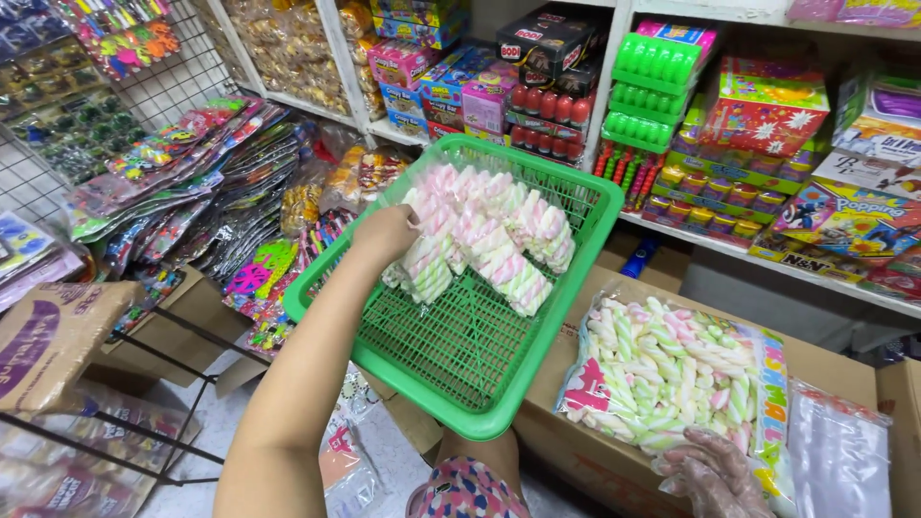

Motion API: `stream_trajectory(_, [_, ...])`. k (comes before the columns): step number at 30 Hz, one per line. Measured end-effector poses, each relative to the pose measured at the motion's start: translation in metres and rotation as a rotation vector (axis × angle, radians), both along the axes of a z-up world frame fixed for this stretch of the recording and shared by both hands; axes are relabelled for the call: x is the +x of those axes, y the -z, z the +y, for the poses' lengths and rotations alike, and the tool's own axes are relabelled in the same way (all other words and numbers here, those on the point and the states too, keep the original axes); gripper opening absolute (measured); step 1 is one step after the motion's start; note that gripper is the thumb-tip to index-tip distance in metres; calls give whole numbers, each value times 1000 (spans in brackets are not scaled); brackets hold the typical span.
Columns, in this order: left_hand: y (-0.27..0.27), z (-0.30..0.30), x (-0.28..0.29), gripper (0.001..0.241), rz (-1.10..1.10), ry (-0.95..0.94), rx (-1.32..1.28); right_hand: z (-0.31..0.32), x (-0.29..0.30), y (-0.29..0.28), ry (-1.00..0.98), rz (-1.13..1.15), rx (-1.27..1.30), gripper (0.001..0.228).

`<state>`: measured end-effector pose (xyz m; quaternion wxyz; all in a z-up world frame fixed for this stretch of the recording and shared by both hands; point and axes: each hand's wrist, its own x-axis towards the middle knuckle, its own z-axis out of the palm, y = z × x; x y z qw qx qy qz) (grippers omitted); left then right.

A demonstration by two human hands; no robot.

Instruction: Packing individual marshmallow twists into plastic bags and organizing them in a storage area.

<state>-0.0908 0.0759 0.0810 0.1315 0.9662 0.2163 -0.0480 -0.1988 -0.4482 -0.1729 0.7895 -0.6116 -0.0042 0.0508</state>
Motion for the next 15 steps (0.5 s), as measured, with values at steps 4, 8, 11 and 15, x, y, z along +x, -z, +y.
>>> stream_trajectory(4, [-6, 4, -14, 37, -9, -29, 2, -1, -9, -32, 101, 36, -4, 41])
stream_trajectory(8, [-13, -12, -72, 45, -352, 57, 40, -28, -5, -42, 224, 48, -119, 37])
stream_trajectory(11, [-1, -59, -121, 37, -1038, 467, 41, -96, 3, -21, 252, -100, -267, 37])
stream_trajectory(15, [79, -141, -165, 10, -1456, 305, -638, -112, -2, -85, 396, 291, -1183, 24])
